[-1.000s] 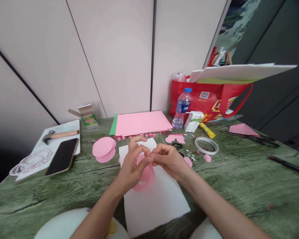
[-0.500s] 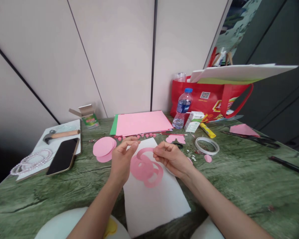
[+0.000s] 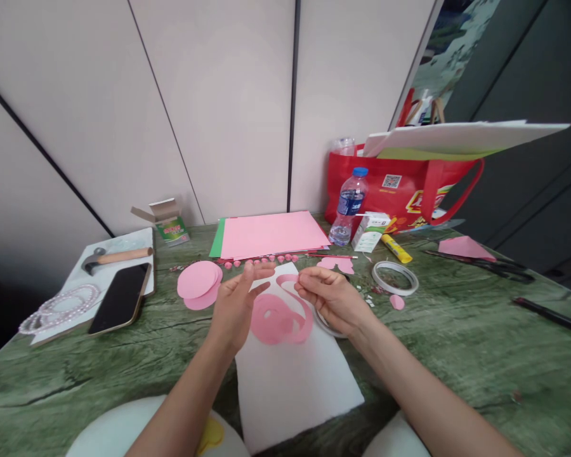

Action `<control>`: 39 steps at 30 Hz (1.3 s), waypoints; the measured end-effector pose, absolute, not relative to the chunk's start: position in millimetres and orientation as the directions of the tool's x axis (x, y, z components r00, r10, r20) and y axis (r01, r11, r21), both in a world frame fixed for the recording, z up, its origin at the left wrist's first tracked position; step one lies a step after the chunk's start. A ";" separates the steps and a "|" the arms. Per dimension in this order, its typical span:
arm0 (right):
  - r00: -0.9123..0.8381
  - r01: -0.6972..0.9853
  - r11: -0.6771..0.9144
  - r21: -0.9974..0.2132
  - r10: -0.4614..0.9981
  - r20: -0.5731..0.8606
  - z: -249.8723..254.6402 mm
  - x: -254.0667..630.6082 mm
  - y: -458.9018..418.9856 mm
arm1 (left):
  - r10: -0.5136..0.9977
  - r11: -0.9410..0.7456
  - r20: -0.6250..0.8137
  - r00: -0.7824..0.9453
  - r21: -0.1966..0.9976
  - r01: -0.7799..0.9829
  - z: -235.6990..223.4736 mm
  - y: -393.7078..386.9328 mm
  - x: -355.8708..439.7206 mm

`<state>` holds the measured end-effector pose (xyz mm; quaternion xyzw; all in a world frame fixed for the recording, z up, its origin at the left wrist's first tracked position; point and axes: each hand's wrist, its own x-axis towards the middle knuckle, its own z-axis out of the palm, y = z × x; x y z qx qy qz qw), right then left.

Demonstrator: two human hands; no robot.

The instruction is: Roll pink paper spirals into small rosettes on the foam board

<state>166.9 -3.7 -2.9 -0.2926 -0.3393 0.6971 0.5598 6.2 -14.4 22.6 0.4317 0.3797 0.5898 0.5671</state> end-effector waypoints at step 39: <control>-0.133 -0.378 -0.061 -0.924 0.991 -0.011 -6.7 167.2 -1.8 | 0.985 -0.079 0.055 0.162 0.986 0.147 18.7 -19.8 12.3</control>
